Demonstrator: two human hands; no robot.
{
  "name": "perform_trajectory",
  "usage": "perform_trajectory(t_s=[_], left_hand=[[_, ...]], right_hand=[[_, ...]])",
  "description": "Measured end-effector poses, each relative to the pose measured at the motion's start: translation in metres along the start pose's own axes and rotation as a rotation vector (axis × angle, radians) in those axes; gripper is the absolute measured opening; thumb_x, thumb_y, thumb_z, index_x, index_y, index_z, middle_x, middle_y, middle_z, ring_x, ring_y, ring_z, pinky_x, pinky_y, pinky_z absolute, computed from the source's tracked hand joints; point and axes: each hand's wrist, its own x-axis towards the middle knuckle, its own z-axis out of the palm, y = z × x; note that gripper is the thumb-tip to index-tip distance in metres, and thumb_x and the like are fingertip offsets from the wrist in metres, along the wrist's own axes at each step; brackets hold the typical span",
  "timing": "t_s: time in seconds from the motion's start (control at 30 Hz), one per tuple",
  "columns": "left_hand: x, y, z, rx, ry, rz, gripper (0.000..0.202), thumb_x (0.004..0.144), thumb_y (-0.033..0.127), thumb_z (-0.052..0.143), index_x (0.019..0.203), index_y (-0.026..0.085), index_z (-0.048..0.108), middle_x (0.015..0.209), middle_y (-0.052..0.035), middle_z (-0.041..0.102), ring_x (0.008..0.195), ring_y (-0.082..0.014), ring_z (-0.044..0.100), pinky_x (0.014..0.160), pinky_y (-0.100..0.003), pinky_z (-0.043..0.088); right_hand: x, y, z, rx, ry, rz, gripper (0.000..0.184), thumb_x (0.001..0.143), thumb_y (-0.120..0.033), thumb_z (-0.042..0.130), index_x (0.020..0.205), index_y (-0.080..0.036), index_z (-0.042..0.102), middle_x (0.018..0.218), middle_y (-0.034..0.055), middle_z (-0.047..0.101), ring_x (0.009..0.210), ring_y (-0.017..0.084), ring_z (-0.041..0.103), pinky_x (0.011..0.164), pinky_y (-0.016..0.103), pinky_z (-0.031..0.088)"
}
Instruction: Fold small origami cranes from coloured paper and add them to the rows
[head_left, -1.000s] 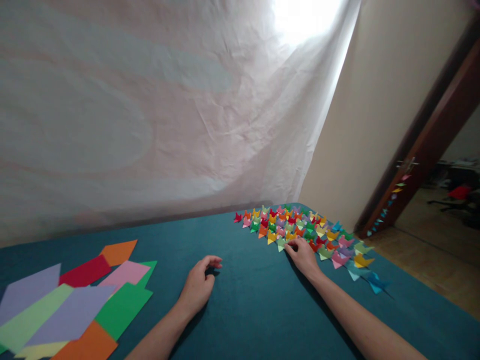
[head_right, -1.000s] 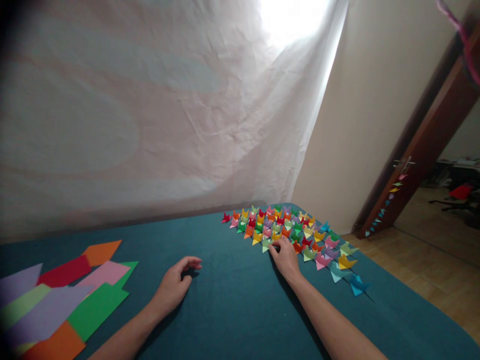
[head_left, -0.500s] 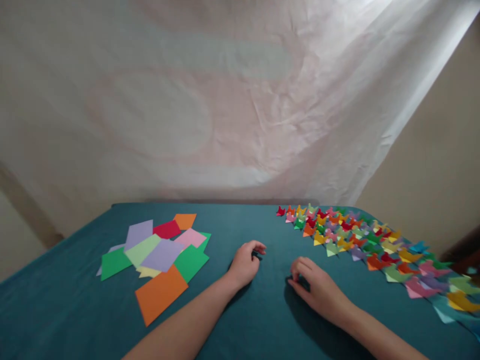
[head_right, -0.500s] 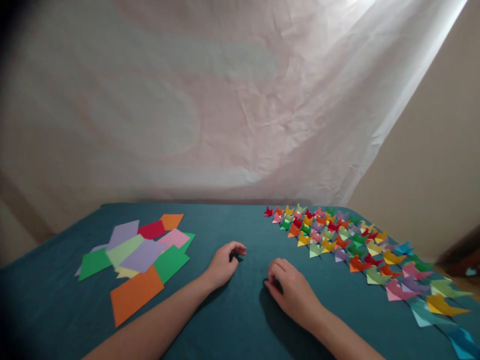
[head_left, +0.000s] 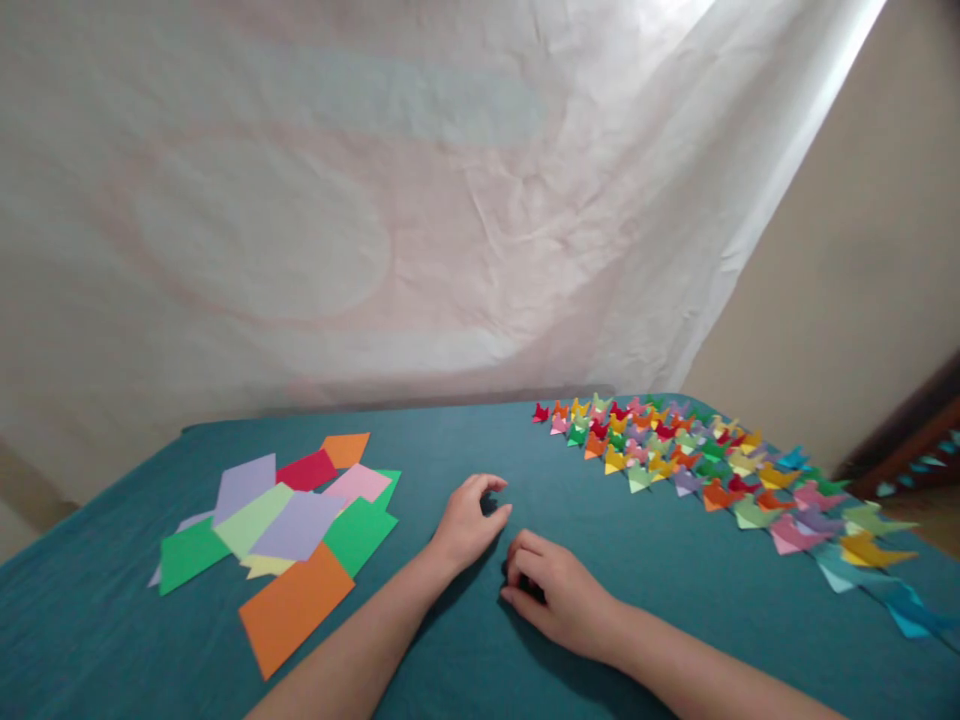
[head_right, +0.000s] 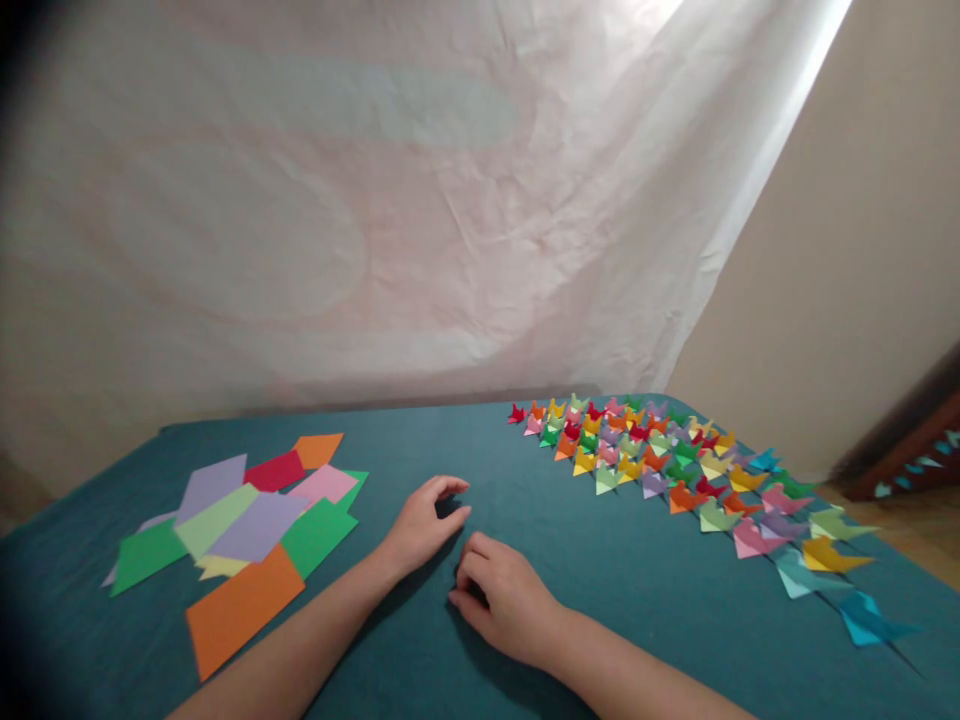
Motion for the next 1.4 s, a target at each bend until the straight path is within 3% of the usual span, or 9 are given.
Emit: perform_trajectory(t_s=[0.1, 0.2, 0.3, 0.4, 0.63, 0.9, 1.13, 1.27, 1.4], left_hand=[[-0.001, 0.005, -0.023, 0.309, -0.123, 0.030, 0.034, 0.074, 0.020, 0.058, 0.108, 0.016, 0.060, 0.111, -0.0098, 0.062, 0.105, -0.0219, 0.057, 0.093, -0.032, 0.042], [-0.012, 0.006, -0.056, 0.667, -0.210, -0.075, 0.039, 0.077, 0.022, 0.056, 0.114, 0.011, 0.057, 0.120, -0.0168, 0.057, 0.113, -0.0274, 0.052, 0.096, -0.036, 0.039], [-0.030, 0.000, -0.087, 0.944, -0.268, -0.244, 0.033, 0.080, 0.026, 0.051, 0.106, 0.007, 0.060, 0.109, -0.0214, 0.061, 0.101, -0.0323, 0.059, 0.085, -0.039, 0.044], [-0.047, -0.010, -0.110, 1.039, -0.295, -0.309, 0.031, 0.083, 0.031, 0.046, 0.098, 0.008, 0.061, 0.099, -0.0196, 0.064, 0.093, -0.0322, 0.062, 0.077, -0.037, 0.046], [-0.060, -0.024, -0.119, 0.980, -0.334, -0.367, 0.024, 0.081, 0.026, 0.043, 0.093, 0.014, 0.060, 0.093, -0.0141, 0.067, 0.086, -0.0285, 0.064, 0.074, -0.034, 0.044], [-0.063, -0.012, -0.110, 0.979, -0.317, -0.358, 0.027, 0.083, 0.012, 0.036, 0.094, 0.012, 0.061, 0.093, -0.0143, 0.066, 0.092, -0.0250, 0.063, 0.079, -0.032, 0.043], [-0.062, -0.013, -0.122, 0.918, -0.189, -0.340, 0.031, 0.088, 0.023, 0.037, 0.083, 0.012, 0.065, 0.087, -0.0145, 0.068, 0.085, -0.0261, 0.064, 0.076, -0.034, 0.044], [-0.059, 0.002, -0.121, 0.550, 0.030, -0.137, 0.028, 0.087, 0.033, 0.042, 0.092, 0.018, 0.066, 0.095, -0.0069, 0.068, 0.088, -0.0211, 0.062, 0.081, -0.029, 0.042], [-0.050, 0.027, -0.104, -0.012, 0.115, -0.283, 0.031, 0.077, 0.046, 0.055, 0.077, 0.017, 0.065, 0.070, -0.0017, 0.066, 0.064, -0.0164, 0.058, 0.059, -0.023, 0.042]], right_hand=[[0.001, 0.001, -0.001, -0.012, 0.017, -0.010, 0.004, 0.080, -0.018, 0.057, 0.081, -0.019, 0.053, 0.086, 0.0017, 0.054, 0.078, 0.014, 0.052, 0.068, 0.024, 0.040], [0.002, 0.000, -0.003, -0.021, 0.015, -0.032, 0.003, 0.080, -0.020, 0.057, 0.082, -0.019, 0.054, 0.087, 0.0022, 0.054, 0.078, 0.014, 0.052, 0.069, 0.024, 0.041], [0.002, 0.001, -0.002, -0.029, 0.016, -0.041, 0.003, 0.080, -0.021, 0.057, 0.082, -0.019, 0.055, 0.087, 0.0025, 0.055, 0.079, 0.014, 0.053, 0.069, 0.024, 0.040], [0.002, 0.002, -0.001, -0.033, 0.028, -0.046, 0.003, 0.080, -0.020, 0.057, 0.081, -0.020, 0.055, 0.087, 0.0023, 0.055, 0.079, 0.014, 0.053, 0.069, 0.024, 0.040], [0.002, 0.002, -0.001, -0.031, 0.038, -0.054, 0.004, 0.079, -0.019, 0.058, 0.080, -0.019, 0.054, 0.087, 0.0021, 0.056, 0.080, 0.014, 0.053, 0.070, 0.024, 0.041], [-0.001, 0.004, 0.001, 0.009, 0.021, -0.044, 0.005, 0.079, -0.015, 0.055, 0.080, -0.019, 0.052, 0.085, 0.0018, 0.054, 0.077, 0.014, 0.051, 0.069, 0.024, 0.040], [-0.001, 0.001, -0.001, 0.039, 0.009, -0.035, 0.005, 0.079, -0.014, 0.054, 0.079, -0.019, 0.052, 0.084, 0.0023, 0.054, 0.075, 0.014, 0.051, 0.067, 0.024, 0.041], [-0.001, -0.001, -0.002, 0.080, 0.012, -0.021, 0.005, 0.080, -0.015, 0.053, 0.080, -0.020, 0.053, 0.084, 0.0021, 0.054, 0.075, 0.014, 0.052, 0.066, 0.024, 0.041], [0.000, -0.001, -0.005, 0.255, 0.092, 0.059, 0.011, 0.084, -0.023, 0.052, 0.094, -0.020, 0.053, 0.084, 0.0017, 0.054, 0.068, 0.013, 0.051, 0.063, 0.024, 0.042]])
